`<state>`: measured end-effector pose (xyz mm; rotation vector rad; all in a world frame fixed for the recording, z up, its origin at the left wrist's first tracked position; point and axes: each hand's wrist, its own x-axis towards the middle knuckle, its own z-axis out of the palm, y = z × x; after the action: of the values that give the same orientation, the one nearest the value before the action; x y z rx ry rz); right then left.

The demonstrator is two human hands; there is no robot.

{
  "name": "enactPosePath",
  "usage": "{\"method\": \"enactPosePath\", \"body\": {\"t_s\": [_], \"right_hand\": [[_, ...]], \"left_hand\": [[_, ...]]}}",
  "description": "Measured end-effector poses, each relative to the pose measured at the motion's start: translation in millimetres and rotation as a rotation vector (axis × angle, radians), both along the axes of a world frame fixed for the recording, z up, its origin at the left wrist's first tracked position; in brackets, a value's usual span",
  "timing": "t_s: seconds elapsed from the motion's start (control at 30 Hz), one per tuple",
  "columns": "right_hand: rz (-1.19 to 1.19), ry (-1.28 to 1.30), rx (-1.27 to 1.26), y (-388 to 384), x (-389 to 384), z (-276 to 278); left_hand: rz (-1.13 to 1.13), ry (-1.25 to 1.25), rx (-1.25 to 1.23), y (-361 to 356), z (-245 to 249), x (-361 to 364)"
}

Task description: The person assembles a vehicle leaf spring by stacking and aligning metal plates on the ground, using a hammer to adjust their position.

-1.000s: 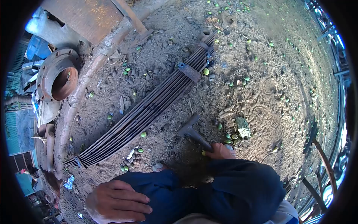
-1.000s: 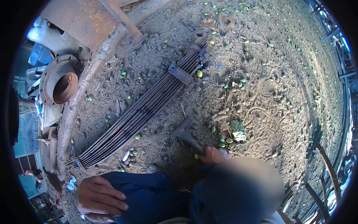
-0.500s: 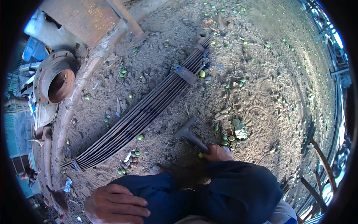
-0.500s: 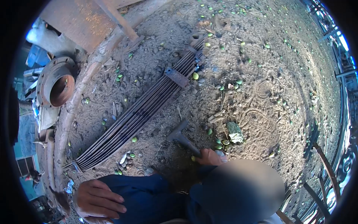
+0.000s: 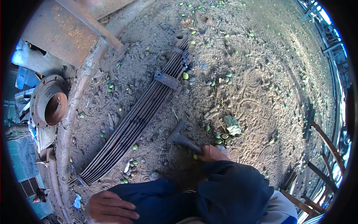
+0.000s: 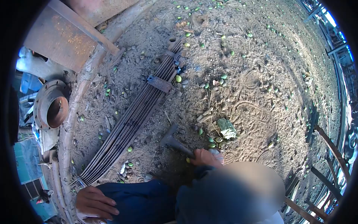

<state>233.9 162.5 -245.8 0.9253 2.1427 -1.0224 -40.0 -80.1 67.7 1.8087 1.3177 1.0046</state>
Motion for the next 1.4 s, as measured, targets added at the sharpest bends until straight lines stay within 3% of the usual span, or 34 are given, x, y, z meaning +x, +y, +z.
{"method": "enactPosePath", "body": {"t_s": [1.33, 1.4], "right_hand": [[0.039, 0.014, 0.048, -4.4, -6.5, 1.9], [0.034, 0.029, 0.058, -5.0, -6.6, 0.0]], "left_hand": [[0.028, -0.025, -0.027, -14.5, 5.4, -3.8], [0.042, 0.051, -0.158, -19.4, 4.9, -0.7]]}}
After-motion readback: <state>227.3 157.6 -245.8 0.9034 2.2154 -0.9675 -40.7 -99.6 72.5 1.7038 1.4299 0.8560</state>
